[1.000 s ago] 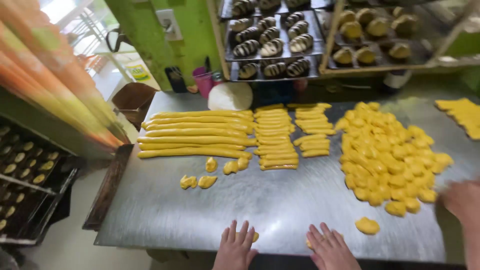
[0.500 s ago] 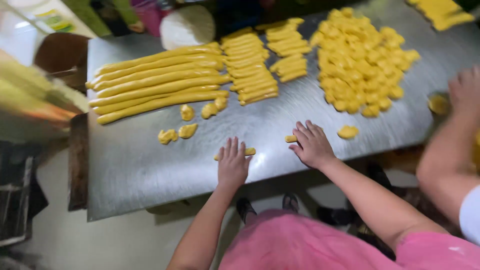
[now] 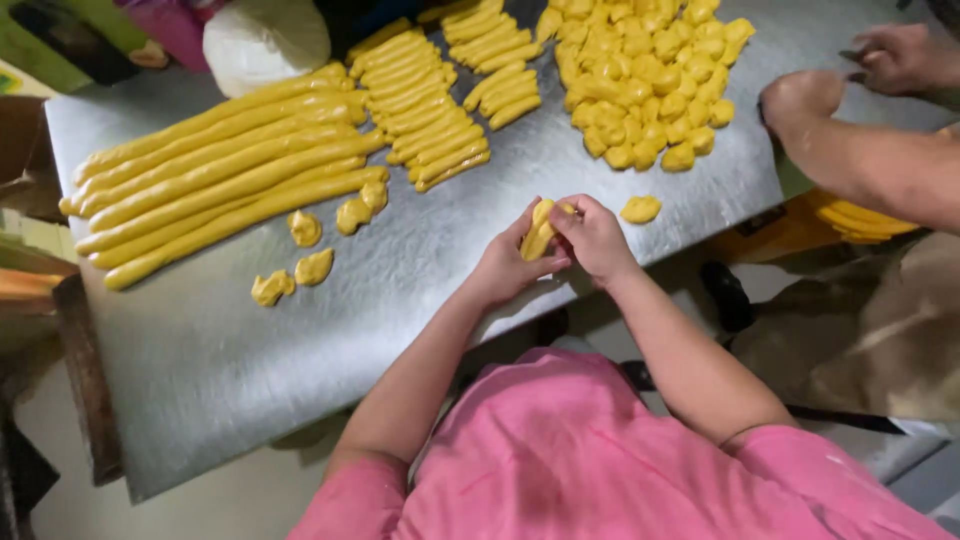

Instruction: Portioning and shaping yellow dough into small balls and long strips on a metal table

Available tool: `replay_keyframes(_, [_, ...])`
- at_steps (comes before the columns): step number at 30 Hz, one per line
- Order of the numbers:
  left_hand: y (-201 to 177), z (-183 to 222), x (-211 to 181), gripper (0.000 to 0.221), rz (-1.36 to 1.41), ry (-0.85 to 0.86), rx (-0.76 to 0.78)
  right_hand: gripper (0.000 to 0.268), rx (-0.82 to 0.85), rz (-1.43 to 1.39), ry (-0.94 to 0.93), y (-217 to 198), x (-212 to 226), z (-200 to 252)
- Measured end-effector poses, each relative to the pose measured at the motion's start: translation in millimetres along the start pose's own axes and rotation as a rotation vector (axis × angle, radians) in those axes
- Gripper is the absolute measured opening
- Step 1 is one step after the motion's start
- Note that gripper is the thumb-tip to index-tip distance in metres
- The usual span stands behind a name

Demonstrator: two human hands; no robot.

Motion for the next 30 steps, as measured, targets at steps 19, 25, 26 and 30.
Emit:
replay_keyframes(19, [-36,-161,-81,0.061,-1.381,0.426,-0.244,0.034,0.242,1.279,-0.258,24,97,-351])
replay_keyframes(25, [-86,-200,-107,0.06,-1.482,0.389,-0.503,0.036,0.379,1.341,0.105,39,93,-340])
replay_keyframes(26, [-97,-212,-109,0.06,-1.462,0.329,-0.527,0.043,0.352,1.326,0.106,36,93,-339])
replay_keyframes(30, [-123,-256,-92,0.027,-1.346,0.129,-0.579,0.046,0.357,1.345,0.141,31,88,-338])
Point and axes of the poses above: each hand's wrist, its own z-axis away from the middle knuckle, its own y-axis out of the palm, x = y × z, the point moved 9 cm from there along -z, towards the middle knuckle, and after that the axes turned 11 degrees about z, right-handed, at the moved point
